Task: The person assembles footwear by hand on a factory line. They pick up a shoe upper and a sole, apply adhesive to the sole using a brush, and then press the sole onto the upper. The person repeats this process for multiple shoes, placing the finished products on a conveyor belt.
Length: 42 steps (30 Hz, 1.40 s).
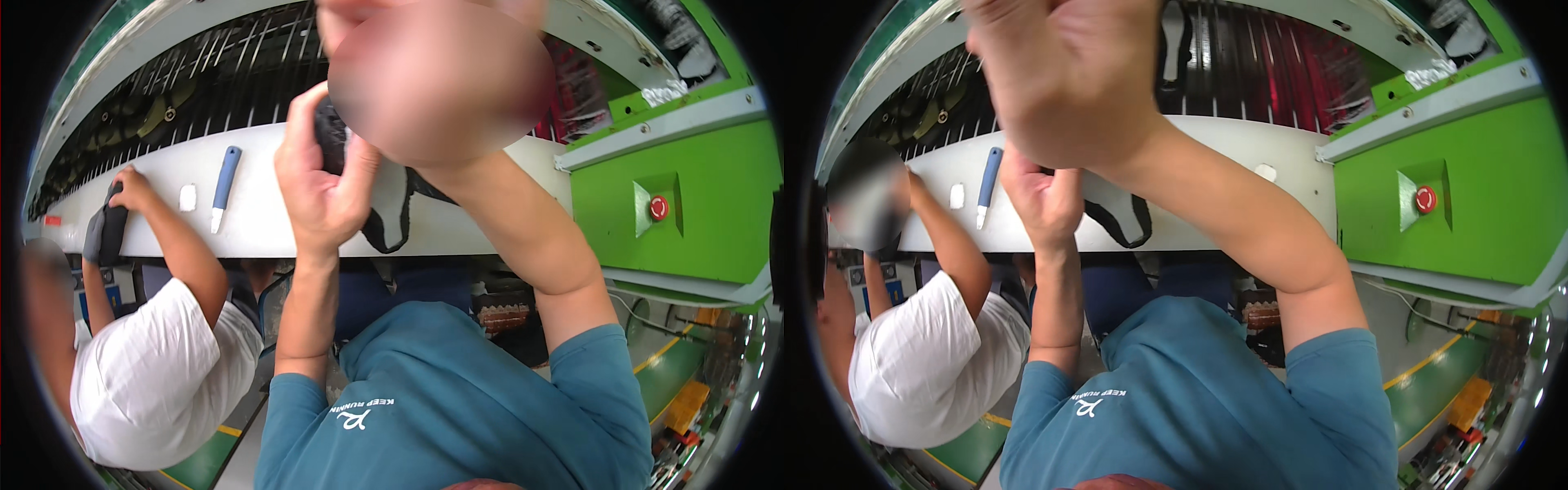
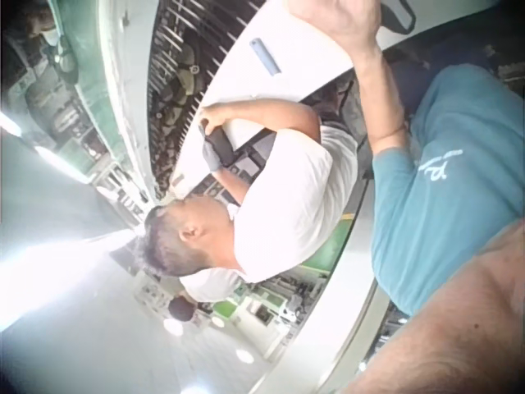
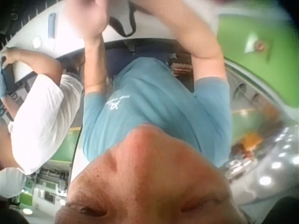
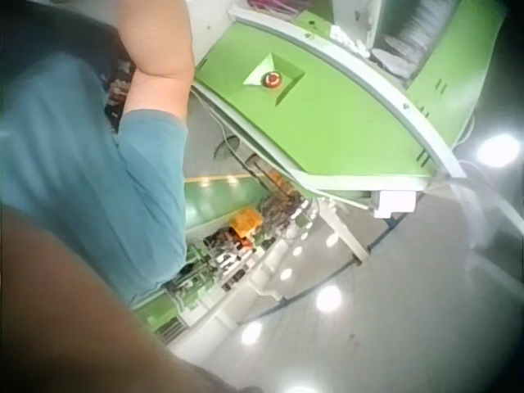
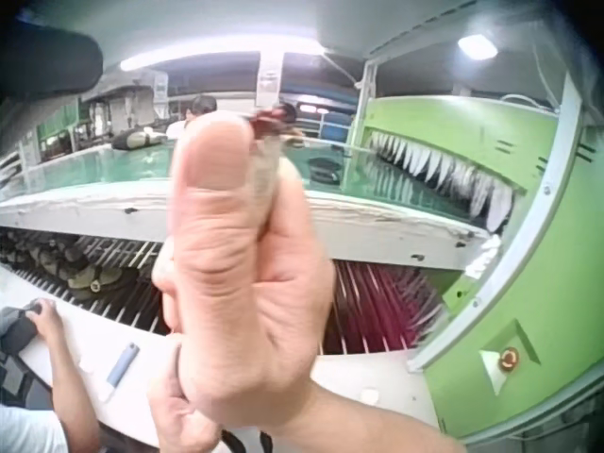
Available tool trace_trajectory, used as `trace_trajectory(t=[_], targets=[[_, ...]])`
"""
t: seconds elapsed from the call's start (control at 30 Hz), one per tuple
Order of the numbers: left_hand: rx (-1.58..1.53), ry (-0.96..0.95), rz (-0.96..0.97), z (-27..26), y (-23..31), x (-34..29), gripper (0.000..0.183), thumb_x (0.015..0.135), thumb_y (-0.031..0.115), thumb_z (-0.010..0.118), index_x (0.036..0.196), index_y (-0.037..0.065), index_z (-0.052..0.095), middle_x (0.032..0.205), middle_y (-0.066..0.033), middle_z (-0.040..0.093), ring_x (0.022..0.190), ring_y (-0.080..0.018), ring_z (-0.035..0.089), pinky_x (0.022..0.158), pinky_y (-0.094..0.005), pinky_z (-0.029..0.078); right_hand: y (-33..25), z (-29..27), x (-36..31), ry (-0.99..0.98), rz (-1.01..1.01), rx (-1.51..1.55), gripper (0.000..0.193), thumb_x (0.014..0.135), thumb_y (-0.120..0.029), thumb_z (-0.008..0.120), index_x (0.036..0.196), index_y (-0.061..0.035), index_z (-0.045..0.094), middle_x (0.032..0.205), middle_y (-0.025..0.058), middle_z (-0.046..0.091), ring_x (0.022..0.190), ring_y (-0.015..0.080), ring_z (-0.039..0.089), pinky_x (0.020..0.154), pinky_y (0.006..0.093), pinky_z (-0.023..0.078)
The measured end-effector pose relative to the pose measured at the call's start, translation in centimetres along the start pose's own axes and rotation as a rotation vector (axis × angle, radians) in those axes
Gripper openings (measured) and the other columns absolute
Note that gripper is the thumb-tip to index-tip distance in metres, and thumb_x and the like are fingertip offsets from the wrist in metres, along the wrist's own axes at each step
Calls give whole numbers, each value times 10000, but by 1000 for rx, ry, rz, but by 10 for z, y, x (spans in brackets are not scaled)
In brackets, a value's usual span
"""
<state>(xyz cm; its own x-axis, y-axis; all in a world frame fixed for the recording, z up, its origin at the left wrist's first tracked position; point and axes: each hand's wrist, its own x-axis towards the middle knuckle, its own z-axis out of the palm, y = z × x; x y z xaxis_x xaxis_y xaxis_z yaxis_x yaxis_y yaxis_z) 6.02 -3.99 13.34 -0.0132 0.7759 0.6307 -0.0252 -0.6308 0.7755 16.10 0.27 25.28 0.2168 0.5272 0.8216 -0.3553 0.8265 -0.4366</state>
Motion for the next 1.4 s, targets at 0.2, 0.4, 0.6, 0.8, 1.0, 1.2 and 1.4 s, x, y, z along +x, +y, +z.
trace_trajectory(t=[0.2, 0.4, 0.6, 0.8, 1.0, 1.2, 1.4], targets=[[51, -74, -44, -3, -5, 9, 391, 999, 87, 780, 1342, -34, 636, 904, -17, 723, 829, -80, 634, 780, -238, 511, -5, 0, 6, -76, 59, -53, 348, 1204, -397, 557, 1116, -61, 576, 810, -48, 525, 631, 34, 470, 540, 227, 383], [-54, -101, -58, 4, 2, 4, 339, 1093, 189, 674, 1354, -28, 659, 935, -29, 679, 836, -100, 578, 777, -271, 486, -13, -20, -6, -43, 198, 42, 383, 1210, -445, 522, 1066, -90, 539, 768, -37, 479, 611, 39, 433, 528, 231, 365], [74, -131, 0, 17, 25, -6, 247, 1096, 118, 648, 1315, 10, 691, 830, -26, 665, 691, -103, 585, 650, -284, 474, -47, -40, -13, 11, 255, 17, 468, 1207, -584, 426, 1047, -149, 492, 672, -33, 353, 481, 61, 242, 418, 272, 228], [4, -134, 81, 17, 36, -16, 257, 1064, 57, 618, 1302, -26, 666, 1007, -110, 813, 773, -131, 697, 754, -282, 570, -89, -49, -6, 4, 231, 227, 572, 1202, -649, 330, 1026, -160, 570, 634, -64, 324, 490, 79, 228, 440, 277, 224], [41, -138, 46, 17, 46, -19, 260, 1061, 50, 624, 1305, -35, 663, 1017, -112, 815, 802, -138, 712, 769, -286, 579, -77, -42, -18, -65, 200, 219, 578, 1209, -635, 309, 1068, -150, 589, 639, -53, 336, 497, 88, 240, 446, 281, 238], [46, -135, 52, 14, 42, -19, 263, 1057, 49, 634, 1305, -35, 662, 979, -100, 804, 748, -126, 672, 716, -286, 559, -90, -18, -16, 90, 312, 246, 543, 1200, -612, 410, 1009, -121, 538, 639, -40, 365, 495, 73, 290, 436, 266, 246], [60, -111, 64, 11, 37, -21, 279, 1049, 60, 655, 1314, -26, 673, 878, -60, 725, 724, -127, 643, 689, -291, 528, -84, -3, -15, 212, 401, 162, 577, 1188, -644, 413, 930, -135, 499, 612, -40, 331, 473, 78, 265, 419, 273, 215]])
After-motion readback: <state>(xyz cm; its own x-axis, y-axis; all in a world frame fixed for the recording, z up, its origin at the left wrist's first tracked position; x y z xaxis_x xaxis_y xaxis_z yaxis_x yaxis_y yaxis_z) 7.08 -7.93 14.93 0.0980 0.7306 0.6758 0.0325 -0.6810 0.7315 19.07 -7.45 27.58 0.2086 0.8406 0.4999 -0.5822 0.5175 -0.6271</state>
